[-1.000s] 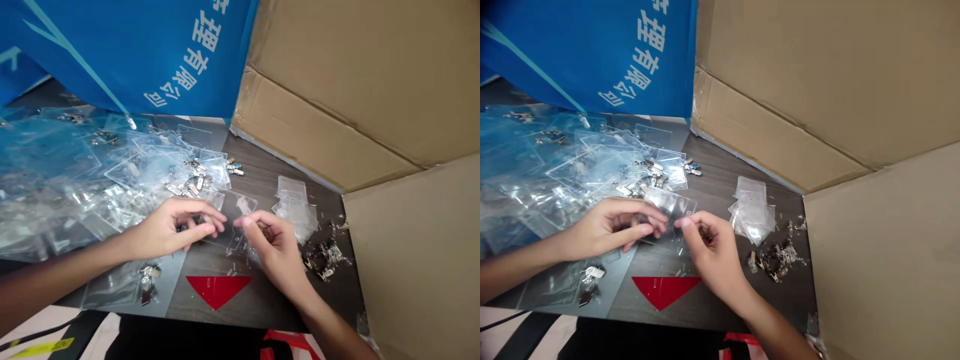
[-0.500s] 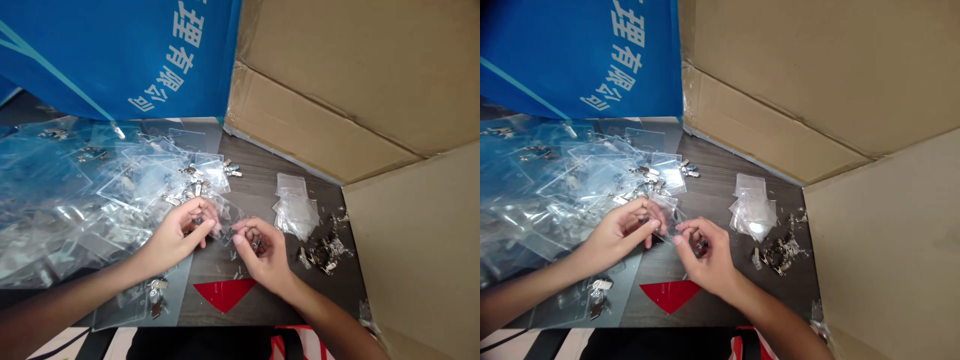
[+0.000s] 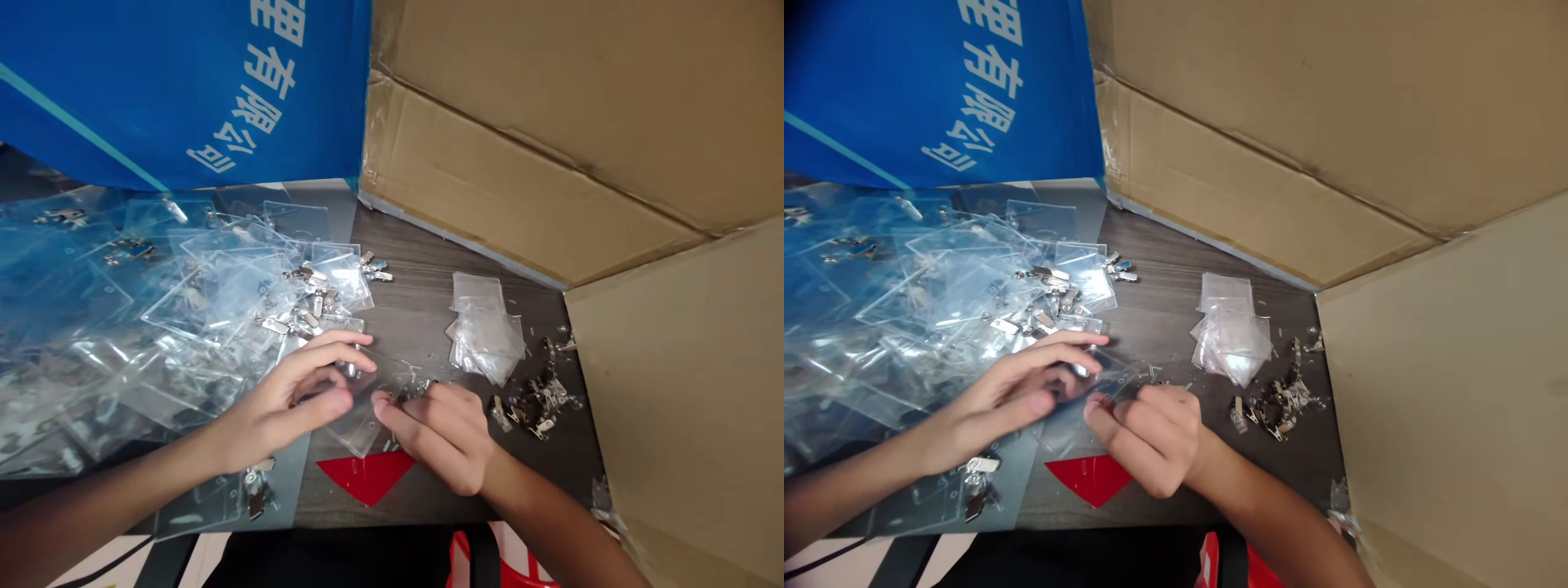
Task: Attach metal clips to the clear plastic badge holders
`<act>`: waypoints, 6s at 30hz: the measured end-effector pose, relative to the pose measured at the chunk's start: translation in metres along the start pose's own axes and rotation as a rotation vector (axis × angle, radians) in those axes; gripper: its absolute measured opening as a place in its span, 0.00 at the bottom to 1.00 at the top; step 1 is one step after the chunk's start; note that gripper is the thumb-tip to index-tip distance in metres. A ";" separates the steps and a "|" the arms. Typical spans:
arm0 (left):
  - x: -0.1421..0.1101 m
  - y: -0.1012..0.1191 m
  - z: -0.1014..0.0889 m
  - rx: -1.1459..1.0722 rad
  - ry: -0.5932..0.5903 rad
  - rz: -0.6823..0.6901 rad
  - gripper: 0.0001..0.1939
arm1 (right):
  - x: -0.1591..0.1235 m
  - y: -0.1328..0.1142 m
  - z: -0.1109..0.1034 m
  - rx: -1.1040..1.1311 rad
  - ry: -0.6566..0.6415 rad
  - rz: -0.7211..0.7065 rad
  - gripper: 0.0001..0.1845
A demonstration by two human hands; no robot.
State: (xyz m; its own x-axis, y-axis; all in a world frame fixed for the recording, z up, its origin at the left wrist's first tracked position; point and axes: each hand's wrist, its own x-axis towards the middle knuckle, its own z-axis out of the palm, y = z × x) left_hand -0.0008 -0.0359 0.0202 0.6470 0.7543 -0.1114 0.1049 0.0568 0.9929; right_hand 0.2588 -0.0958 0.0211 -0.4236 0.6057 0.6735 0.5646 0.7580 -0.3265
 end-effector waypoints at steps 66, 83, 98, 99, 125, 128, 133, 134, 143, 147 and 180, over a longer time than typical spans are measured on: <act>0.011 0.008 0.004 0.072 0.094 -0.133 0.21 | 0.007 -0.007 0.020 1.135 -0.159 0.911 0.20; 0.008 0.003 0.010 0.070 0.074 -0.139 0.21 | 0.005 -0.003 0.021 1.074 -0.294 0.903 0.24; 0.005 0.003 0.003 -0.002 -0.061 -0.115 0.26 | 0.009 -0.007 0.006 0.895 -0.400 0.692 0.15; 0.004 0.003 0.003 0.000 -0.080 -0.127 0.30 | 0.009 -0.006 0.007 0.890 -0.400 0.660 0.14; 0.001 0.007 0.012 0.367 0.301 -0.009 0.30 | 0.005 -0.009 0.009 0.653 -0.347 0.557 0.10; 0.000 0.005 0.013 0.409 0.306 0.012 0.29 | 0.005 -0.008 0.011 0.642 -0.351 0.551 0.10; -0.002 0.004 0.014 0.459 0.324 0.032 0.28 | 0.003 -0.007 0.013 0.609 -0.366 0.536 0.10; -0.002 0.004 0.014 0.471 0.328 0.035 0.27 | 0.003 -0.007 0.013 0.602 -0.376 0.538 0.10; -0.002 0.003 0.013 0.554 0.344 0.096 0.24 | 0.003 -0.006 0.012 0.536 -0.409 0.533 0.12; -0.002 0.002 0.014 0.570 0.358 0.096 0.25 | 0.003 -0.006 0.014 0.510 -0.400 0.525 0.12; 0.003 -0.003 0.009 0.704 0.412 0.179 0.34 | 0.012 -0.006 0.011 0.187 -0.637 0.428 0.20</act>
State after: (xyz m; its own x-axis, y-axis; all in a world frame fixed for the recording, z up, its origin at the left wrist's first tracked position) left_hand 0.0080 -0.0399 0.0162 0.3851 0.8997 0.2053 0.5631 -0.4054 0.7201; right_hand 0.2430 -0.0902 0.0241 -0.5529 0.8328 -0.0273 0.6656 0.4217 -0.6158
